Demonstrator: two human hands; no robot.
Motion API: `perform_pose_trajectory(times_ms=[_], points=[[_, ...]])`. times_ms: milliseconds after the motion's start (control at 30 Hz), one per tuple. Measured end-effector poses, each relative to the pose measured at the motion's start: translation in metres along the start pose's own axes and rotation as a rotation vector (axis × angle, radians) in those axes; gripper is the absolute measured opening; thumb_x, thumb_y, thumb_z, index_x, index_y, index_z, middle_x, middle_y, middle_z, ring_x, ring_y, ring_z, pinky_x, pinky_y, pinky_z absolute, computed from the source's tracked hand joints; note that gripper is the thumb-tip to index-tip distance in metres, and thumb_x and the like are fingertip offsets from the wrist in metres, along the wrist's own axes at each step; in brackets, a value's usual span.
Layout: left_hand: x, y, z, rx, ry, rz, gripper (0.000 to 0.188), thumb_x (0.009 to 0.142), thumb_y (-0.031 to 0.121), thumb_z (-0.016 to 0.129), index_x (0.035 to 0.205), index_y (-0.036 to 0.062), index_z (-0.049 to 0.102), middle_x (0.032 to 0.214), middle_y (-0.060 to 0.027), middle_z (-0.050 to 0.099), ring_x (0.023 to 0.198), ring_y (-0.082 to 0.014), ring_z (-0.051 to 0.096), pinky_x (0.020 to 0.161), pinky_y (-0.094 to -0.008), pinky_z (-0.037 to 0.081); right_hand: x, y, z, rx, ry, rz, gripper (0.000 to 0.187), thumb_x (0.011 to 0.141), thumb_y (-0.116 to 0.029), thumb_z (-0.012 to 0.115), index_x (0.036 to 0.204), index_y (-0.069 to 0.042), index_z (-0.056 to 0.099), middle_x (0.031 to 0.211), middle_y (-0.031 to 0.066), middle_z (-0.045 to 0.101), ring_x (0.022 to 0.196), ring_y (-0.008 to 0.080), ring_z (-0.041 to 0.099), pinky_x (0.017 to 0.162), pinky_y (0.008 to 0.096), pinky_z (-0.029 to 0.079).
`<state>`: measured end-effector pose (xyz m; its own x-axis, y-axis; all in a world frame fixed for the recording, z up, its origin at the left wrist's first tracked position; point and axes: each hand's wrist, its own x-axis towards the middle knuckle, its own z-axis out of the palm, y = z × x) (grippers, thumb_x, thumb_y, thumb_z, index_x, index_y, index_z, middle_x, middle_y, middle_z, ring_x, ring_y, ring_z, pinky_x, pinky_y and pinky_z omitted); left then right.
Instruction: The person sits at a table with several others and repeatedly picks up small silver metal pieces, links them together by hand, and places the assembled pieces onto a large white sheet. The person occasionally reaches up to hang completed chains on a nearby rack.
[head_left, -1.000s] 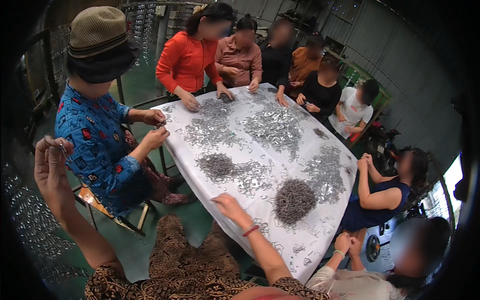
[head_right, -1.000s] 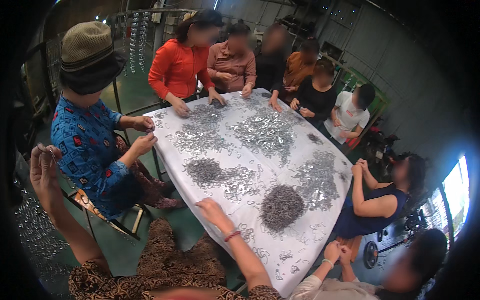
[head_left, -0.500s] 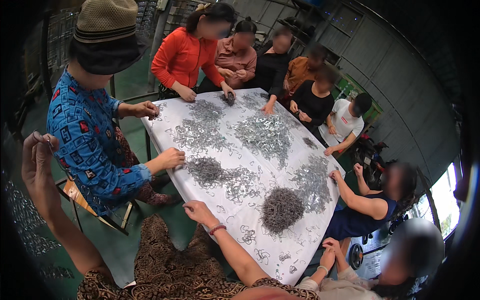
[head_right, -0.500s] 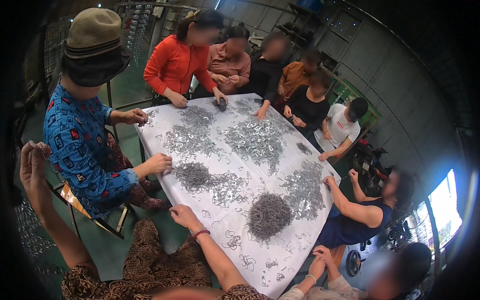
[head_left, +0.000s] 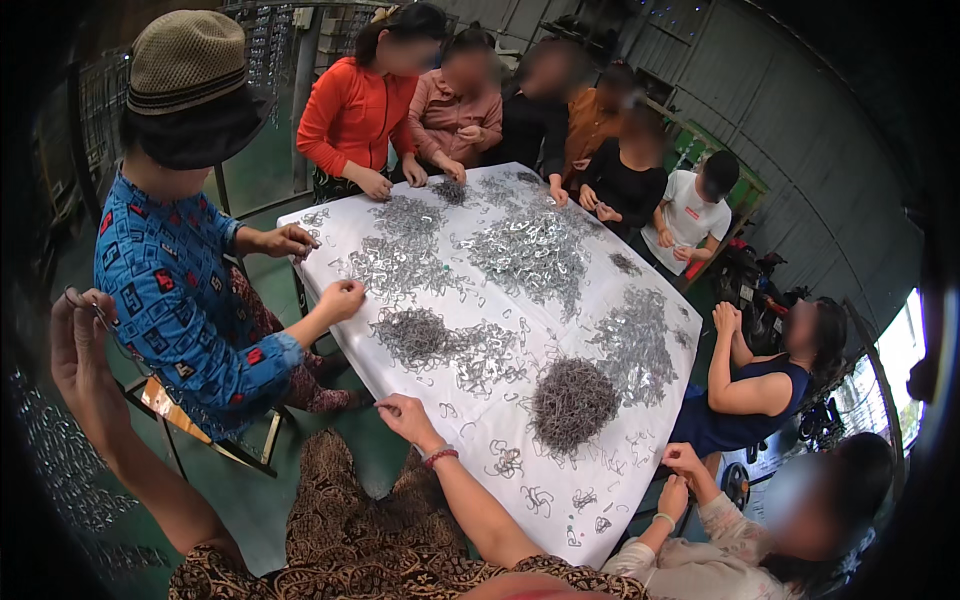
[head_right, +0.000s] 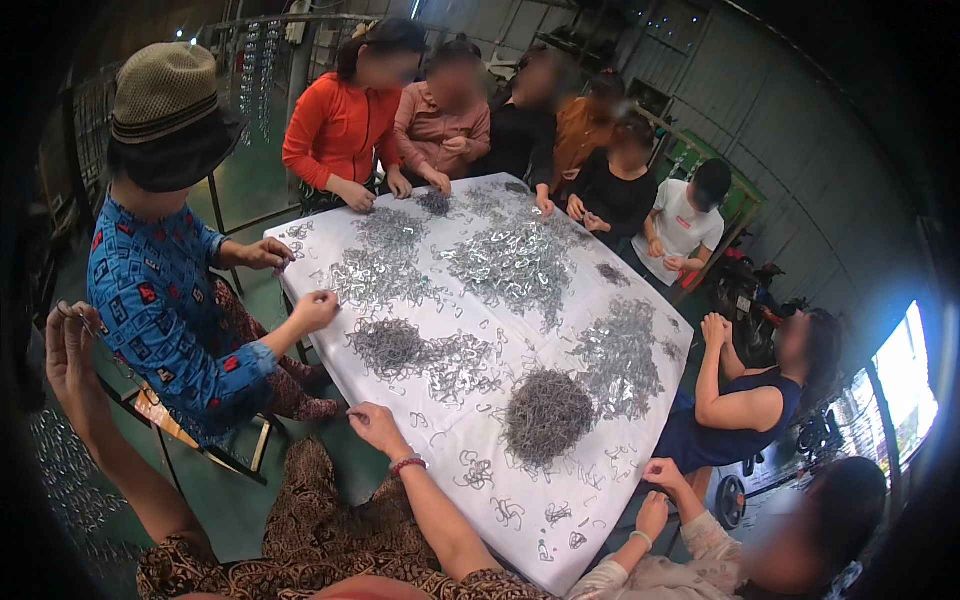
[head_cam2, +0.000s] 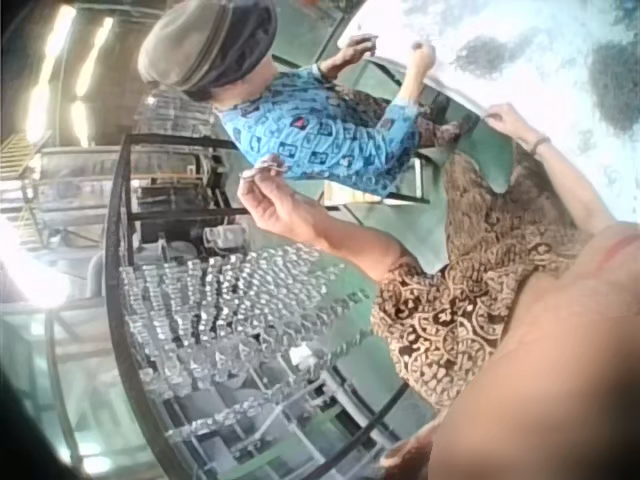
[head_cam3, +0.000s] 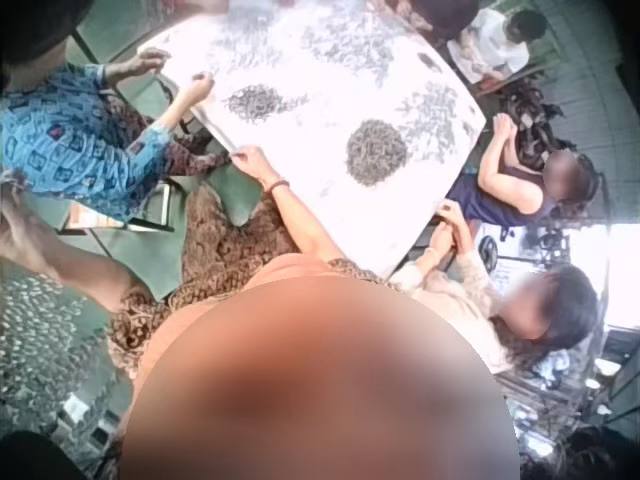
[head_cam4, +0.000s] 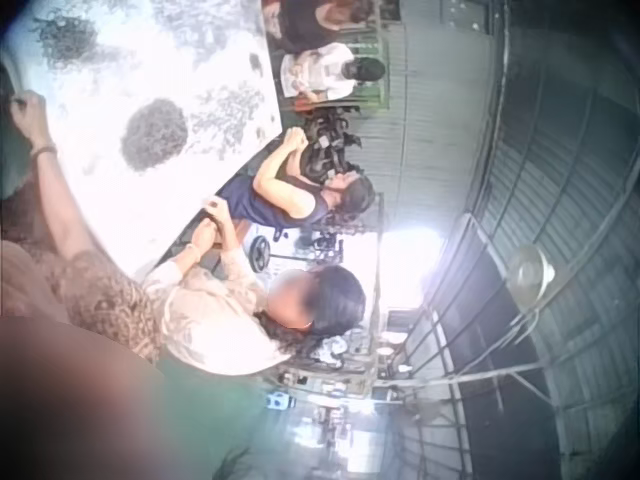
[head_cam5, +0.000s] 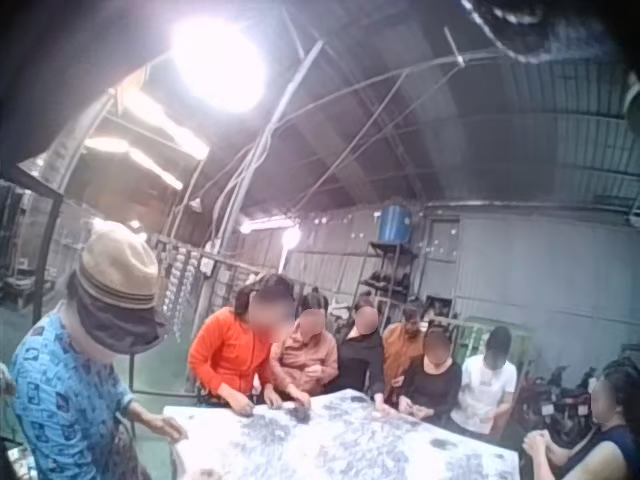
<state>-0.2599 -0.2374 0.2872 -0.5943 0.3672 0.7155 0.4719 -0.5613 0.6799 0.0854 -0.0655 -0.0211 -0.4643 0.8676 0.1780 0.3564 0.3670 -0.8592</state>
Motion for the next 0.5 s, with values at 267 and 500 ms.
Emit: perform_pose_trajectory(times_ms=[267,500], points=[[0.005,-0.001,0.009,-0.056,0.005,0.006,0.02,0.101,0.017,0.054,0.111,0.0013,0.06,0.097,-0.0041,0.061,0.092,-0.0111,0.057,0.086,-0.0283,0.046,0.003,0.003,-0.002,0.033,0.048,0.008,0.018,0.084,-0.014,0.066,0.096,-0.002,0.073,0.082,0.015,0.07,0.069,0.0216,0.067,0.068,0.0318,0.054],[0.008,0.002,0.015,-0.083,0.013,0.01,0.019,0.102,0.015,0.052,0.112,0.0012,0.059,0.098,-0.005,0.061,0.094,-0.0127,0.058,0.09,-0.0308,0.046,0.003,0.012,0.001,0.143,0.073,-0.017,0.018,0.089,-0.011,0.064,0.097,0.003,0.072,0.082,0.0095,0.071,0.063,0.0128,0.065,0.06,0.0267,0.052]])
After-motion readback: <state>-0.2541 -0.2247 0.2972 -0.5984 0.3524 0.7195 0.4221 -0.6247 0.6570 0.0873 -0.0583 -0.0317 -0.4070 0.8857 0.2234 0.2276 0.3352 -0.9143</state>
